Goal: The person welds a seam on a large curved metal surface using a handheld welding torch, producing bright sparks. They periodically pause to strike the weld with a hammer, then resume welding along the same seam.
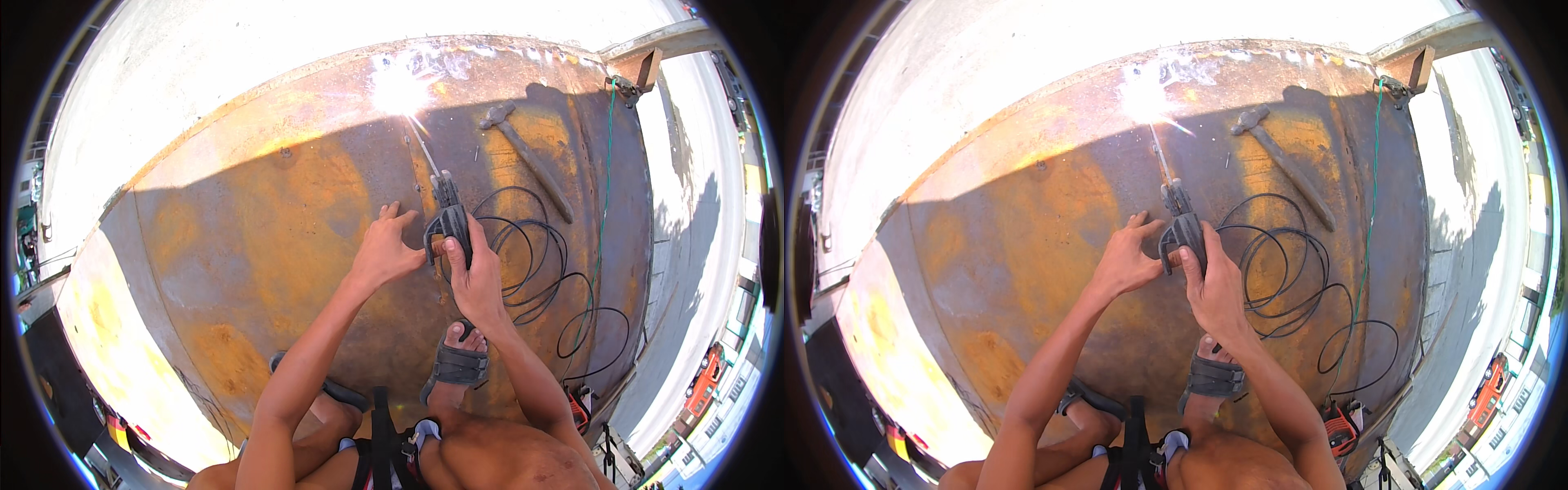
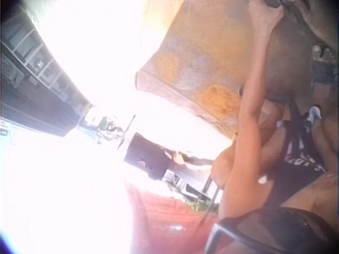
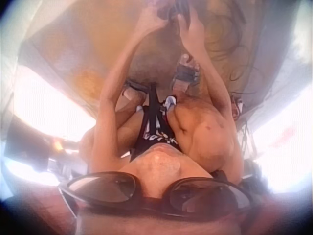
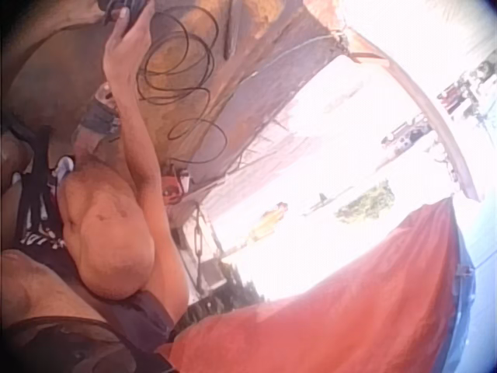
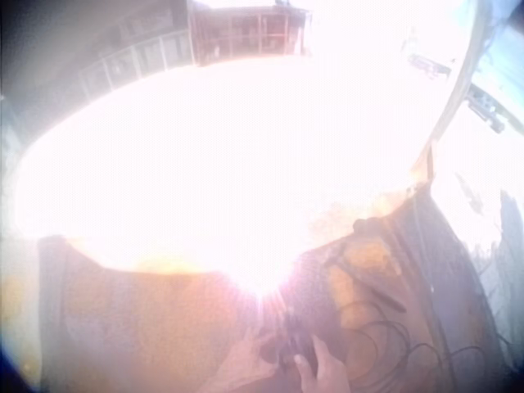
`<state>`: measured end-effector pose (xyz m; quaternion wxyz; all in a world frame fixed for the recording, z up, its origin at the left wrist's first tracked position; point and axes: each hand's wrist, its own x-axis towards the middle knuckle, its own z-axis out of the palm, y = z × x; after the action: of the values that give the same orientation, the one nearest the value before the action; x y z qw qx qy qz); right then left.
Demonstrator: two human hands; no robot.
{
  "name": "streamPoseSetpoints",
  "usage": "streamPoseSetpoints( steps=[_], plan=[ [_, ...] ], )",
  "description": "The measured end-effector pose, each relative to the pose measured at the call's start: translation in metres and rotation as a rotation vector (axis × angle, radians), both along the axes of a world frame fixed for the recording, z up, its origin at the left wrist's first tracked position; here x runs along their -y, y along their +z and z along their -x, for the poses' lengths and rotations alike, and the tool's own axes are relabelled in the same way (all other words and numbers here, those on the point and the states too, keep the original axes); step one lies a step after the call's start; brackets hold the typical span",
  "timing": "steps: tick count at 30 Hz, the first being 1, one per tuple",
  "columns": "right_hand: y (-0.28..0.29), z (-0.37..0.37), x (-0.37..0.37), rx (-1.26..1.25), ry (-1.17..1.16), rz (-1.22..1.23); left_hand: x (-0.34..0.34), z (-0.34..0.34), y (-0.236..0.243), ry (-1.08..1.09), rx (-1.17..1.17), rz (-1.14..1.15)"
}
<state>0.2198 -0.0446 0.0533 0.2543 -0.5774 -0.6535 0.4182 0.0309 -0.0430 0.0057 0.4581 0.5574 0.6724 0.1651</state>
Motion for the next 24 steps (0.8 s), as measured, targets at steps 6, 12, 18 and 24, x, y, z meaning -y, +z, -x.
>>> streamPoseSetpoints(
  steps=[6,12,18,24],
  plan=[
    [0.006,0.002,-0.002,0.001,0.0,0.054,0.0,0.001,0.0,0.012,0.018,0.007],
    [0.002,0.001,-0.002,-0.019,0.008,0.032,0.0,0.001,0.0,0.024,0.014,0.003],
    [-0.002,-0.004,0.005,-0.02,-0.004,-0.103,-0.002,-0.001,0.005,-0.007,-0.001,0.066],
    [0.002,-0.005,0.006,-0.04,-0.017,0.003,-0.001,-0.003,0.006,0.014,0.024,0.028]
  ],
)
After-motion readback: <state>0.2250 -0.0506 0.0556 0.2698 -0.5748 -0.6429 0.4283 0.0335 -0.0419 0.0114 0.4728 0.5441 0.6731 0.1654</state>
